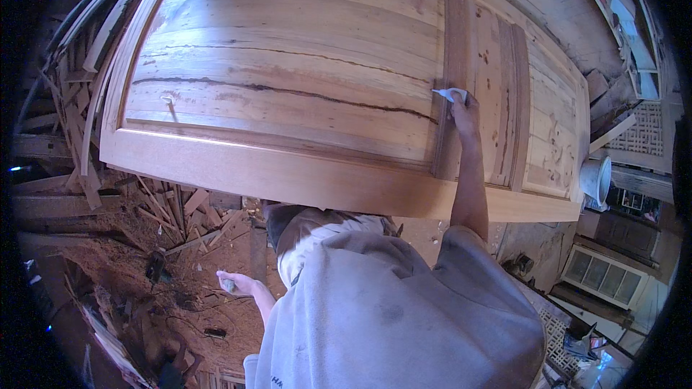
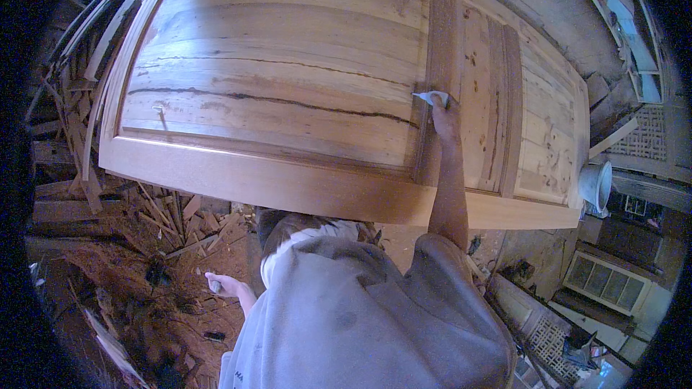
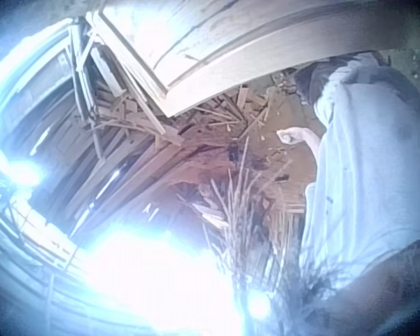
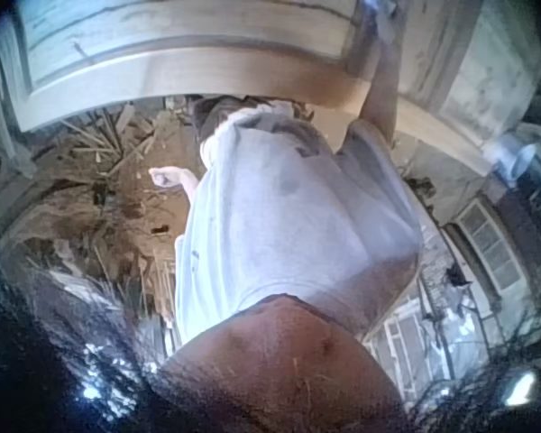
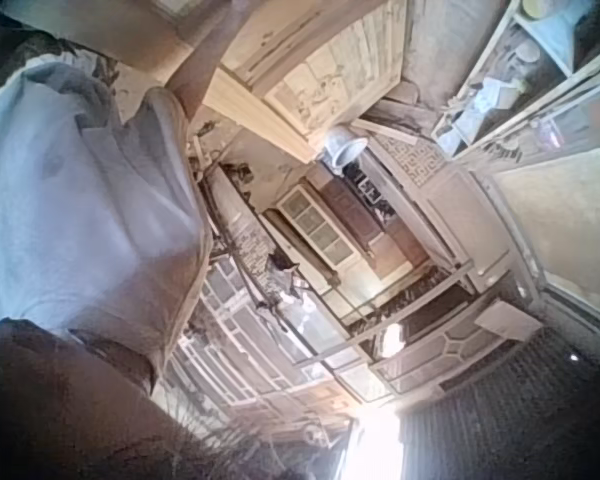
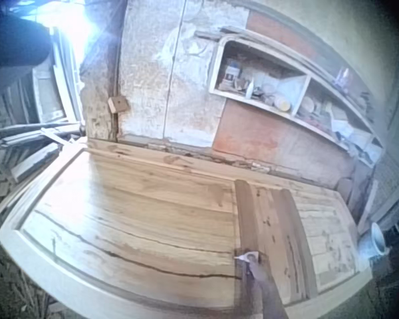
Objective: The person applies wood filler from a tube into cracks on a large wooden panel and then uses a putty knife to spread and smooth the filler across the surface.
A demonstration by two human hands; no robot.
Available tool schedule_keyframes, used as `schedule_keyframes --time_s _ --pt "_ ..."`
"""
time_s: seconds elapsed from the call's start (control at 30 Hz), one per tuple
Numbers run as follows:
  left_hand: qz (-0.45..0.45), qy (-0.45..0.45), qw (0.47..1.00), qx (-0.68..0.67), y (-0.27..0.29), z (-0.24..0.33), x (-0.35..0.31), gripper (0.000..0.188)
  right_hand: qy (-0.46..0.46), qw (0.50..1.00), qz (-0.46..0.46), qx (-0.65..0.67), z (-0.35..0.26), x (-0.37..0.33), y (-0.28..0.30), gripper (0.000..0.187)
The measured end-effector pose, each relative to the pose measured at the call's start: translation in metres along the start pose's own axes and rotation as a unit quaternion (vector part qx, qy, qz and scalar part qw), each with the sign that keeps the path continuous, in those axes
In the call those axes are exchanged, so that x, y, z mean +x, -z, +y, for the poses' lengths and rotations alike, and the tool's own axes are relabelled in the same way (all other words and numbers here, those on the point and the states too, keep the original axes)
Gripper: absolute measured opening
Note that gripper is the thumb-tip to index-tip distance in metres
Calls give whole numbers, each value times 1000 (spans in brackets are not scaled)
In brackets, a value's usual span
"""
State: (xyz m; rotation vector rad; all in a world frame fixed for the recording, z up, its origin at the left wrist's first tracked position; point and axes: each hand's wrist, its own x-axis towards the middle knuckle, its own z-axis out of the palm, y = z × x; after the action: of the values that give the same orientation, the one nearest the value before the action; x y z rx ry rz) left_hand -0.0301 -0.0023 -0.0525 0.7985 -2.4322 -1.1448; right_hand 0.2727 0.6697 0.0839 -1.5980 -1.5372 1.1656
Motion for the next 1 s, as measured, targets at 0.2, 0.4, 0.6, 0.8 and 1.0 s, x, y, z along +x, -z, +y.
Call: schedule_keyframes --time_s 0.2,0.4,0.6,0.8,1.0 --pt "-17 19 1000 1 -1 4 -2 38 50 998 -9 -34 14 11 2 21" --pt "-20 25 999 1 2 18 -10 39 54 998 -12 -44 17 14 -1 21" --pt "-14 15 1000 -22 3 23 -8 42 14 999 -12 -28 4 7 -8 21" --pt "-25 29 999 -19 1 26 -9 42 58 997 -22 -40 20 20 -7 22" --pt "1 15 1000 -28 2 22 -11 39 18 999 -24 -31 -1 9 -17 22"
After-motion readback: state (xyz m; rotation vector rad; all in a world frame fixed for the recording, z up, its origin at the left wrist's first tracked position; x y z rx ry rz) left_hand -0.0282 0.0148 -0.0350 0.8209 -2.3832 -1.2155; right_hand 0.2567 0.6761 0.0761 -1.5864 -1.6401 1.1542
